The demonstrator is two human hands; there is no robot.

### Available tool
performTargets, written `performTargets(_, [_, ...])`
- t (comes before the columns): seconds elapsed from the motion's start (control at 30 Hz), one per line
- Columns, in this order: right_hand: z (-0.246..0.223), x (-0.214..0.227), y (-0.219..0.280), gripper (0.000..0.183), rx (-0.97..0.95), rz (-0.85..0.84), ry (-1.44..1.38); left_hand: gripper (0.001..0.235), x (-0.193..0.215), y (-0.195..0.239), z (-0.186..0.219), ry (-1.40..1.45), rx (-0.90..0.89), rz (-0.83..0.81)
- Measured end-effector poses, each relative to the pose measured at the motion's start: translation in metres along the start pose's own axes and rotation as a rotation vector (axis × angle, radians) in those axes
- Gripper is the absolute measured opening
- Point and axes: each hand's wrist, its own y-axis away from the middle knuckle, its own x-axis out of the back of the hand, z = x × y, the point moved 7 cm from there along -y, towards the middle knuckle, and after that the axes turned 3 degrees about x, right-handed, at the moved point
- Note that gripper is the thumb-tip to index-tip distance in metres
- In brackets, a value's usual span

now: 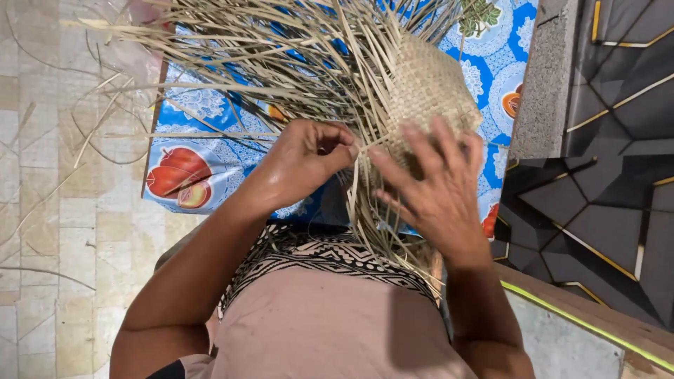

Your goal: The person weaves a basket by hand using dried plant fibers. They repeatedly interlace strands into the existing structure, pulling them tight and adjusting the alignment to maintain the basket's shape.

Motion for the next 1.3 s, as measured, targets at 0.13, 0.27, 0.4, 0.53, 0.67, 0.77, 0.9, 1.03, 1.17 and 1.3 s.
performTargets(0.13, [-0.008, 0.022, -0.027, 0.026, 0.122, 0.347, -0.293, 0.013, 0.002, 0.005, 0.019, 0.007, -0.069, 0.066])
performTargets(0.27, [0.005, 0.017, -0.044, 0.022, 0.083, 0.393, -0.578, 0.016, 0.001, 0.011, 0.025, 0.024, -0.100, 0.138])
performTargets(0.4, [0.008, 0.018, -0.051, 0.014, -0.002, 0.473, -0.514, 0.013, 0.001, 0.017, 0.030, -0.145, -0.232, 0.211])
performTargets(0.53, [-0.001, 0.044, -0.063, 0.013, -0.129, 0.449, -0.643, 0.012, -0.003, 0.017, 0.032, -0.253, -0.300, 0.248])
performTargets(0.67, [0.000, 0.060, -0.073, 0.013, -0.262, 0.354, -0.794, 0.020, -0.005, 0.019, 0.029, -0.393, -0.336, 0.250])
performTargets(0.77, [0.012, 0.033, -0.061, 0.008, -0.149, 0.391, -0.940, 0.016, 0.007, 0.014, 0.028, -0.266, -0.277, 0.238])
performTargets(0.9, [0.015, 0.033, -0.064, 0.006, -0.118, 0.354, -1.001, 0.014, 0.003, 0.005, 0.012, -0.156, -0.276, 0.266])
performTargets(1.03, [0.014, 0.039, -0.065, 0.008, -0.082, 0.371, -0.982, 0.016, -0.007, 0.007, 0.013, 0.000, -0.200, 0.240])
performTargets(1.17, [0.011, 0.045, -0.064, 0.009, 0.000, 0.427, -0.938, 0.018, -0.011, 0.009, 0.012, 0.075, -0.161, 0.230])
performTargets(1.3, [0.004, 0.047, -0.047, 0.010, 0.074, 0.421, -0.804, 0.017, -0.011, 0.003, -0.002, 0.140, -0.206, 0.288])
